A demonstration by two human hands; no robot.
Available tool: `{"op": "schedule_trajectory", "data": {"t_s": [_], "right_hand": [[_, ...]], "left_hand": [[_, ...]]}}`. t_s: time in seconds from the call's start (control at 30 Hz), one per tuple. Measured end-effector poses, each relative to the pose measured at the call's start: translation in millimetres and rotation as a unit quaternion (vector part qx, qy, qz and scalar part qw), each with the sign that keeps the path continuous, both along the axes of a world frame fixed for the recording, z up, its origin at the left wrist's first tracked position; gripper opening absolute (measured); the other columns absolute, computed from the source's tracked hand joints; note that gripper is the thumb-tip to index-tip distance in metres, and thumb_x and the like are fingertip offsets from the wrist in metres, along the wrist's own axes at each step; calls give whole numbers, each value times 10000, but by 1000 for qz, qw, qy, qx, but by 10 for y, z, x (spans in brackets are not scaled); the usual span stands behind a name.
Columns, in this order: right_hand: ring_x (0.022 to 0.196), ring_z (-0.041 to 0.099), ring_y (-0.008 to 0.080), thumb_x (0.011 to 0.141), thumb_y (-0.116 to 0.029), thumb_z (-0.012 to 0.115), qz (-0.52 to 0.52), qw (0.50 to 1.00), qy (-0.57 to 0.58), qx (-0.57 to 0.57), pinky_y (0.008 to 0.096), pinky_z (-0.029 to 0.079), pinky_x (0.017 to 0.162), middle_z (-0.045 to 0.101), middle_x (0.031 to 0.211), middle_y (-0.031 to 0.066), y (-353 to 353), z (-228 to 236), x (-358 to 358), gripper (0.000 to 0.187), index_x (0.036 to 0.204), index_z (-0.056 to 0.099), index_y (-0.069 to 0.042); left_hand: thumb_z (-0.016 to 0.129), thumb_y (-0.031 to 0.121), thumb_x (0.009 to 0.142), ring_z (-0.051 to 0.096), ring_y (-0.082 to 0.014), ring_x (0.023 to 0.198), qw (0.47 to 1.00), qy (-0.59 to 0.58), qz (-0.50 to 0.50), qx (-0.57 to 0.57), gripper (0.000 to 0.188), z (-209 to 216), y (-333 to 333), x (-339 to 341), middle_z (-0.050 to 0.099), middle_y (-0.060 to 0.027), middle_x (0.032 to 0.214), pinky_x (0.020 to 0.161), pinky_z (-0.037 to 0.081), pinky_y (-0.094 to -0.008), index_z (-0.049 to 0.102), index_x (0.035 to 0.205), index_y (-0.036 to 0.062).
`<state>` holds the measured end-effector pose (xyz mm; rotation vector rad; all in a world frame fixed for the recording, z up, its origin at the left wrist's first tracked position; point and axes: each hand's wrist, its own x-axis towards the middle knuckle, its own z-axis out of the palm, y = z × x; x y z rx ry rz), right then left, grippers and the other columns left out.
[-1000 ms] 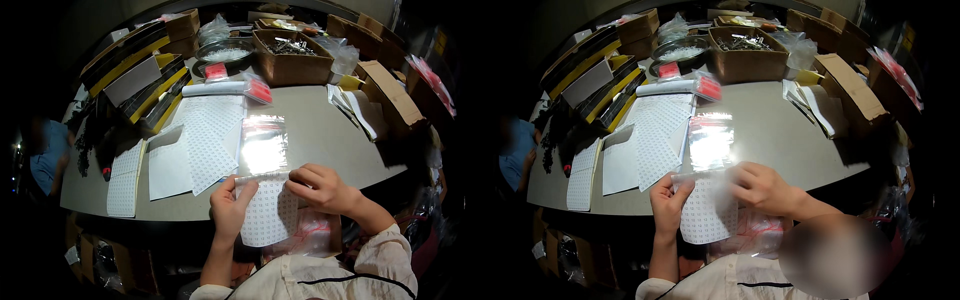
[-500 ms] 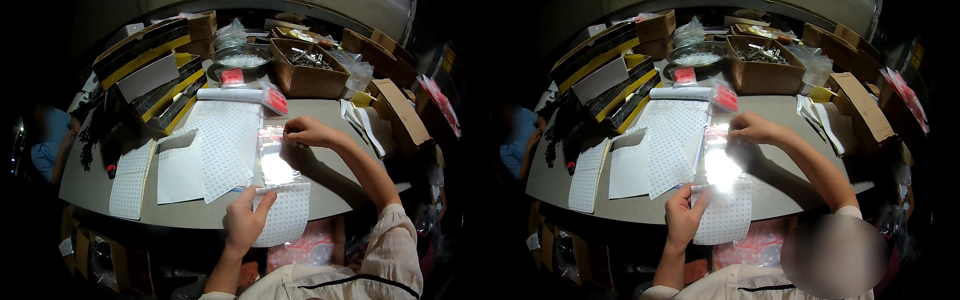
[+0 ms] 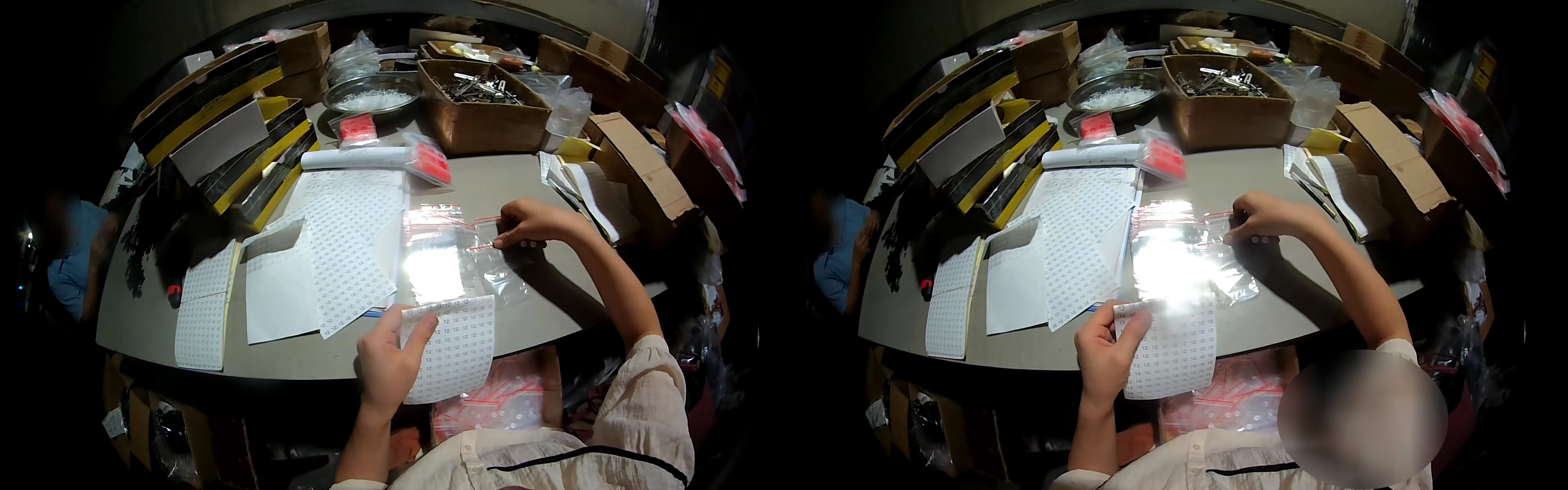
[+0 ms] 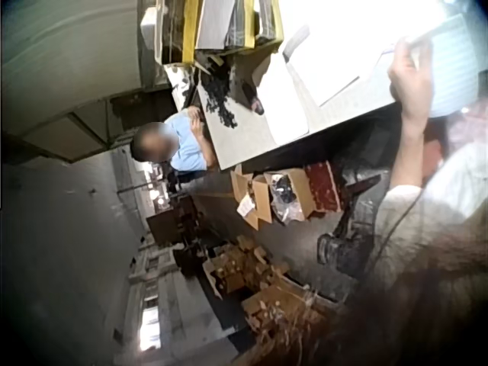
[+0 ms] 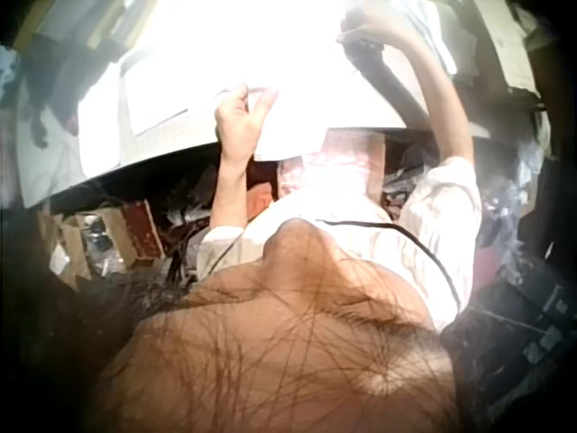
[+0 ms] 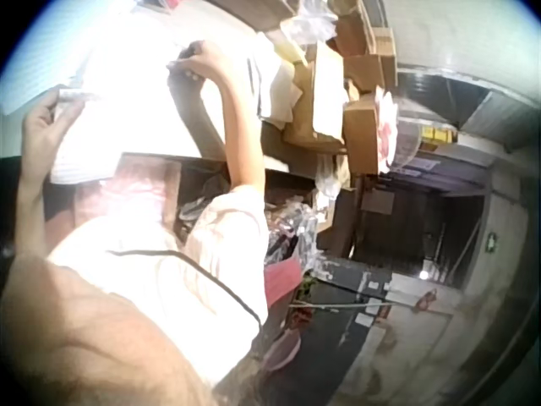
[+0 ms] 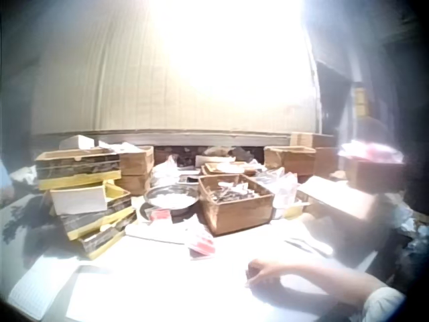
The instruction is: The person peels small circular stickers from a sheet and applies them to clear plastic zip-lock pouches. They handle the pouches one by one, placing each labeled pouch into a cardboard box on the table.
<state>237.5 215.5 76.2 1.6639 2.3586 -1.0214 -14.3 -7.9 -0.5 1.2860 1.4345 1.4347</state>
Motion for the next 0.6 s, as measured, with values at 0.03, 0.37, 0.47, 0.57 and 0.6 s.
{"op": "schedule_trajectory", "data": {"t_s": [0.03, 0.37, 0.47, 0.57, 0.6], "right_hand": [[585, 596, 151, 835, -385, 851, -2, 1000, -23, -1, 314, 452, 479, 613, 721, 52, -52, 69, 24, 464, 1006, 640, -9], [780, 614, 190, 879, -64, 680, 189, 963, 158, 105, 352, 498, 714, 638, 853, 95, -517, -133, -30, 181, 1022, 600, 12], [808, 644, 327, 876, -84, 681, 205, 952, 110, 199, 407, 520, 744, 651, 873, 171, -597, -208, -33, 199, 1023, 590, 16], [839, 662, 371, 891, -156, 707, 177, 926, 33, 331, 445, 525, 757, 667, 899, 198, -740, -354, -34, 260, 1040, 589, 22], [851, 664, 380, 892, -176, 714, 148, 940, -10, 307, 455, 525, 763, 670, 907, 205, -737, -336, -30, 281, 1046, 588, 23]], "left_hand": [[758, 203, 941, 577, -86, 599, 1000, -4, -1, 5, 212, -8, 4, 6, 725, -74, 737, 569, 446, -286, 726, 1026, 12], [747, 141, 941, 632, -72, 702, 999, -37, -19, -3, 196, 13, -4, 5, 739, -65, 786, 646, 502, -257, 715, 1032, -30], [742, 115, 943, 633, -65, 734, 998, -64, -22, 5, 187, -4, -15, 5, 738, -52, 817, 656, 500, -251, 712, 1046, -38], [742, 98, 941, 635, -67, 768, 995, -96, -31, 13, 191, -10, -19, 18, 743, -52, 860, 680, 508, -250, 705, 1051, -55], [742, 95, 941, 636, -69, 776, 995, -97, -32, 12, 189, -11, -14, 21, 743, -54, 865, 688, 510, -250, 702, 1045, -58]]}}
